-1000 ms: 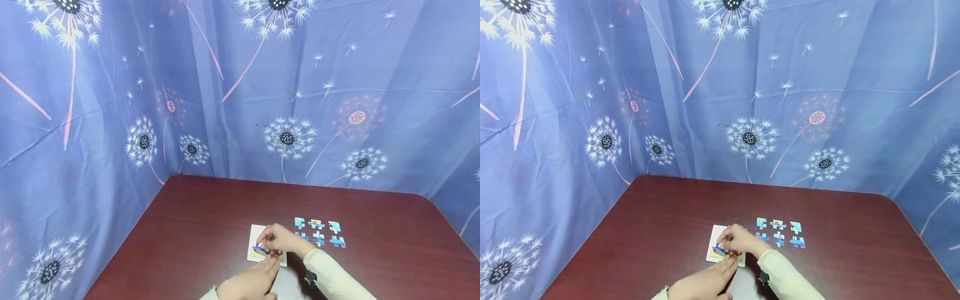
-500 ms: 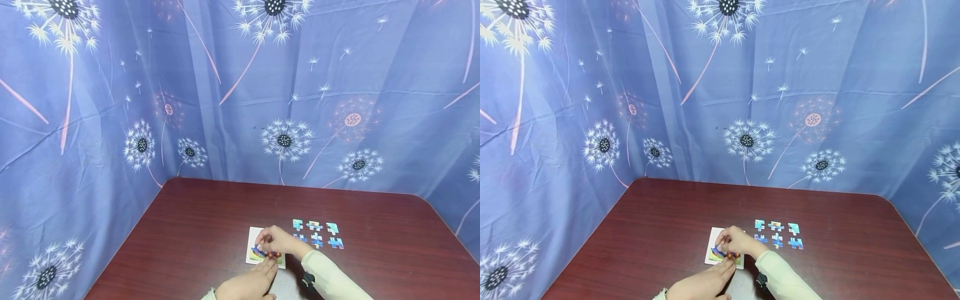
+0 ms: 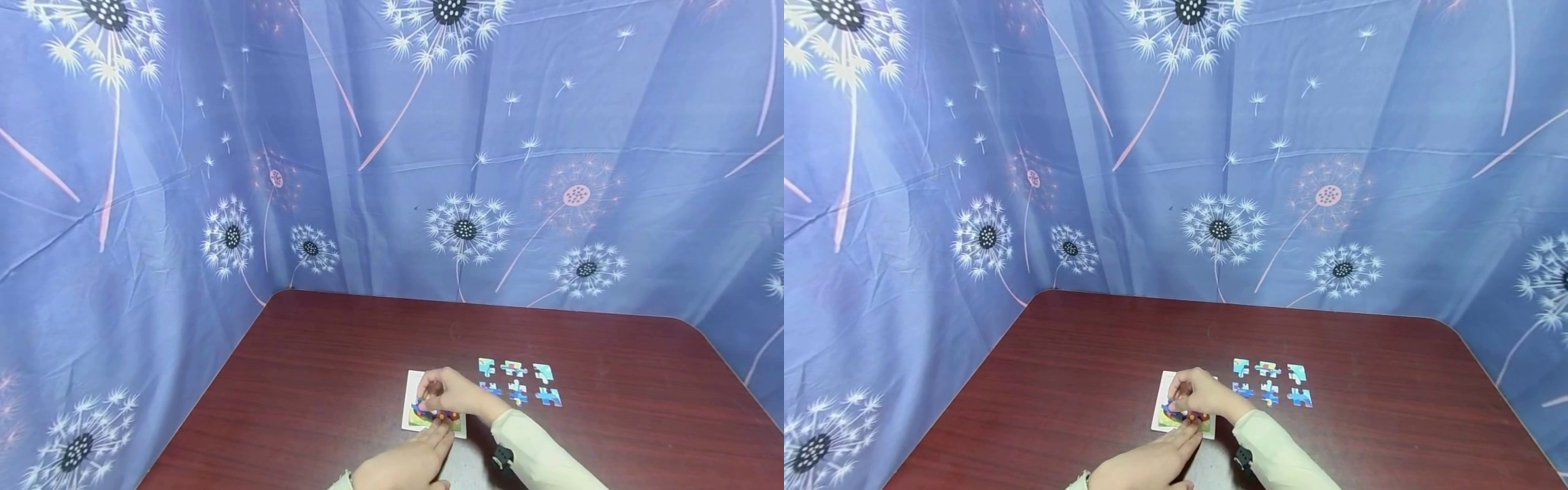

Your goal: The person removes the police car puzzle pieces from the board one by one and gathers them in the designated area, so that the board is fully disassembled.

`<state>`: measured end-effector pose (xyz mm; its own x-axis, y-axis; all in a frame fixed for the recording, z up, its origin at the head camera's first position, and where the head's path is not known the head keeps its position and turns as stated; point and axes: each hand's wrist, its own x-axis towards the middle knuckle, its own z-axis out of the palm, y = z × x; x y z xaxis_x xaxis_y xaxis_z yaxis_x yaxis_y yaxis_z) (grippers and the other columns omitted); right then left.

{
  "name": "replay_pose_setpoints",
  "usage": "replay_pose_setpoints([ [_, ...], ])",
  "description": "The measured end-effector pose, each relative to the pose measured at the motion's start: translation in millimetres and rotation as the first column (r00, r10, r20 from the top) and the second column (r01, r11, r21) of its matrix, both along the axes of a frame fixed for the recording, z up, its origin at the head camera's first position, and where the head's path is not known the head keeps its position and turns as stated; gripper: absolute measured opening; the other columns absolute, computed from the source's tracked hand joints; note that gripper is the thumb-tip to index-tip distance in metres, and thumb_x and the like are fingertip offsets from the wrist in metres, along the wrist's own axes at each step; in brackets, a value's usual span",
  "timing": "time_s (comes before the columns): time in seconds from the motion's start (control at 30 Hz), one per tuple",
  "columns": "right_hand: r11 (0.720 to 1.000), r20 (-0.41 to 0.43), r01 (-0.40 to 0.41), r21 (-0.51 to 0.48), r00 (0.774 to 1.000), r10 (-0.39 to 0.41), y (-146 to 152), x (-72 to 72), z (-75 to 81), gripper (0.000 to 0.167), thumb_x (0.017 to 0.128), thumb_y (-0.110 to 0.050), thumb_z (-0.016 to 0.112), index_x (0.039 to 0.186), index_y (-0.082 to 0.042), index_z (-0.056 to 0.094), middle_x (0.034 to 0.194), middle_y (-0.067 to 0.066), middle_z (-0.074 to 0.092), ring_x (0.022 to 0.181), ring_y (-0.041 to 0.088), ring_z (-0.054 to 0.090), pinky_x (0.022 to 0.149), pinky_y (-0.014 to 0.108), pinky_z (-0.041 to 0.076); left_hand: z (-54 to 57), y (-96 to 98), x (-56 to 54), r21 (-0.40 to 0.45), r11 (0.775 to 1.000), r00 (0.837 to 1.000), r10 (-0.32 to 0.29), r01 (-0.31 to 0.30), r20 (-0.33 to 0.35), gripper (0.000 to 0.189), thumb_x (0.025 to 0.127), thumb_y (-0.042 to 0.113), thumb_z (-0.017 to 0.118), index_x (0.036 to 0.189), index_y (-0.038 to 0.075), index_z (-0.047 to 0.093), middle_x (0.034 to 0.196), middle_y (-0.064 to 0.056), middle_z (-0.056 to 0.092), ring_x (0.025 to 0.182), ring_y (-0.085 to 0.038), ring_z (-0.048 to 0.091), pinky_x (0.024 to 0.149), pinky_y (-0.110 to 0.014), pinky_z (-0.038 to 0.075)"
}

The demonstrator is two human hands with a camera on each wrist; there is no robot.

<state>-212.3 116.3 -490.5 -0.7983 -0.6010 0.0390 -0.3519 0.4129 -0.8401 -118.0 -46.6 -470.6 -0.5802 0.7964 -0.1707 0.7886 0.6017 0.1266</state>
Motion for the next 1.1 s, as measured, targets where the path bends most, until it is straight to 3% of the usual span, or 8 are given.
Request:
replay_pose_setpoints([
  [0.33,0.996,0.085,-0.001,-0.094,0.996,0.009,-6.8,3.7,-0.3,0.009,0.08,0.0,0.072,0.084,0.0,0.064,0.074,0.01,0.069,0.062,0.007,0.057,0.058,0.019,0.047,-3.2,0.7,-0.1,-0.02,1.0,1.0,-0.008,0.007,-0.03,0.068,0.092,0.038,0.06,0.143,-0.002,0.039,0.153,-0.014,0.032,0.144,-0.022,0.024,0.113,-0.027,0.027],
  [0.67,0.988,0.034,-0.016,-0.15,0.999,0.022,-3.2,-0.1,-4.2,0.009,0.081,0.004,0.07,0.087,0.003,0.064,0.074,0.011,0.067,0.064,0.004,0.058,0.06,0.019,0.049,-5.5,0.5,0.0,-0.02,1.0,0.997,-0.009,0.008,-0.072,0.067,0.091,0.037,0.061,0.142,-0.001,0.041,0.152,-0.013,0.035,0.143,-0.022,0.026,0.112,-0.026,0.028],
  [0.77,0.986,0.019,-0.006,-0.166,1.0,0.009,-0.2,-1.5,-3.5,0.009,0.081,0.006,0.068,0.088,0.004,0.064,0.075,0.013,0.066,0.066,0.006,0.059,0.061,0.021,0.051,-4.9,0.5,0.6,-0.014,1.0,0.998,0.004,-0.004,-0.062,0.067,0.091,0.037,0.061,0.143,-0.001,0.04,0.151,-0.013,0.036,0.142,-0.021,0.027,0.112,-0.026,0.029],
  [1.1,0.973,0.107,0.064,-0.223,0.993,-0.041,13.0,-3.2,6.6,0.011,0.086,0.007,0.062,0.096,0.012,0.061,0.079,0.017,0.062,0.064,0.016,0.065,0.059,0.034,0.059,-4.5,0.6,0.8,-0.002,1.0,0.996,0.005,-0.005,-0.085,0.068,0.089,0.037,0.063,0.142,-0.001,0.042,0.151,-0.013,0.036,0.142,-0.02,0.028,0.111,-0.025,0.03],
])
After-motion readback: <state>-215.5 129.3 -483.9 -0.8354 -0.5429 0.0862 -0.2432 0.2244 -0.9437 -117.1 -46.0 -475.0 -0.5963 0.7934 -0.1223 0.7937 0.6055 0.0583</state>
